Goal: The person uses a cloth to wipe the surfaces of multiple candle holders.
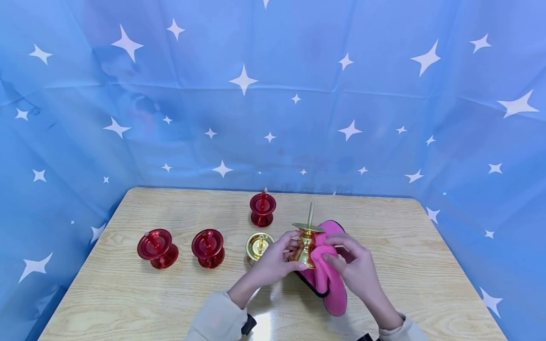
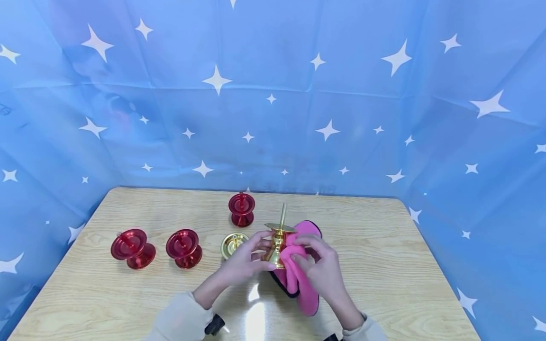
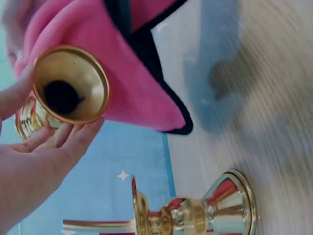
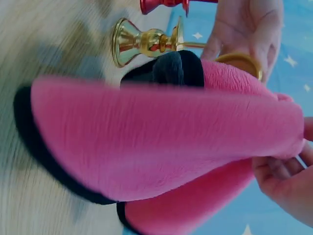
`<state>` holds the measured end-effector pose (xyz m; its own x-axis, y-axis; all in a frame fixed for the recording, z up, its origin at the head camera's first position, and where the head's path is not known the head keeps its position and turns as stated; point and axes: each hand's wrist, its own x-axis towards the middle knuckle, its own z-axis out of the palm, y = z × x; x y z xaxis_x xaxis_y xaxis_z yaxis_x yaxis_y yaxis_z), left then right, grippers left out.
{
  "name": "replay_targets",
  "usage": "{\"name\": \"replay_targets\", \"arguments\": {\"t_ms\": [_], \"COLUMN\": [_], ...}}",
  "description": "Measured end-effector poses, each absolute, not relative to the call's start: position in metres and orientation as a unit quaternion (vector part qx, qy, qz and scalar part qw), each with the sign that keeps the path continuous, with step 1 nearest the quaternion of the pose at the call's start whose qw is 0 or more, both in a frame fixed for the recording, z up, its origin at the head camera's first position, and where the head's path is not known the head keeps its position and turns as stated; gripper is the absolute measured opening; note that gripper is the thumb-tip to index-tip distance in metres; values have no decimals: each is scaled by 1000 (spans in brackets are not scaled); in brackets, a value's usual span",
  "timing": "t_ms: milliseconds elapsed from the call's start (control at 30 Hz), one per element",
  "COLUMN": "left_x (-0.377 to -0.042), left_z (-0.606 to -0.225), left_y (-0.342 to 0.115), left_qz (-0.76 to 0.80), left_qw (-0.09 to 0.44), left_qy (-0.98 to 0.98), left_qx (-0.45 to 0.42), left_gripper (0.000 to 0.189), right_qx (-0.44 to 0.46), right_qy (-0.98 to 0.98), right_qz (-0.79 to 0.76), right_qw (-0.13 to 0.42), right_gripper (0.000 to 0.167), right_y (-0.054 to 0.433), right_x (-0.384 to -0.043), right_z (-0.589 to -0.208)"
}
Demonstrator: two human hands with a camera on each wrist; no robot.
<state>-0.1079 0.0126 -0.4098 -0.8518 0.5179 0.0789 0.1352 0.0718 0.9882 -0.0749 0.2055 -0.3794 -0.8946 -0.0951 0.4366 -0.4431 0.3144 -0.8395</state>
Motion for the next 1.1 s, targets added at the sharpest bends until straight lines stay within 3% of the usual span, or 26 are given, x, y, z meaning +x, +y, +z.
{"name": "replay_targets", "arguments": {"t_ms": [467, 800, 1100], "left_x": [-108, -100, -104], "left_z": [-406, -405, -407], "left_y": [2, 18, 10], "left_qz": [712, 662, 674], "left_qw": [241, 154, 201], "left_qy": [607, 704, 685], "left_qx": [259, 205, 191], "left_gripper": [69, 64, 63], "right_qx": [124, 133, 122], "right_qy": [-805, -804, -811], "right_qz": [569, 566, 556], "right_qw": [118, 124, 134], "right_gripper": [24, 23, 27], "right_y": [215, 211, 208], "right_x": [-76, -75, -74], "right_z": [-385, -391, -388]}}
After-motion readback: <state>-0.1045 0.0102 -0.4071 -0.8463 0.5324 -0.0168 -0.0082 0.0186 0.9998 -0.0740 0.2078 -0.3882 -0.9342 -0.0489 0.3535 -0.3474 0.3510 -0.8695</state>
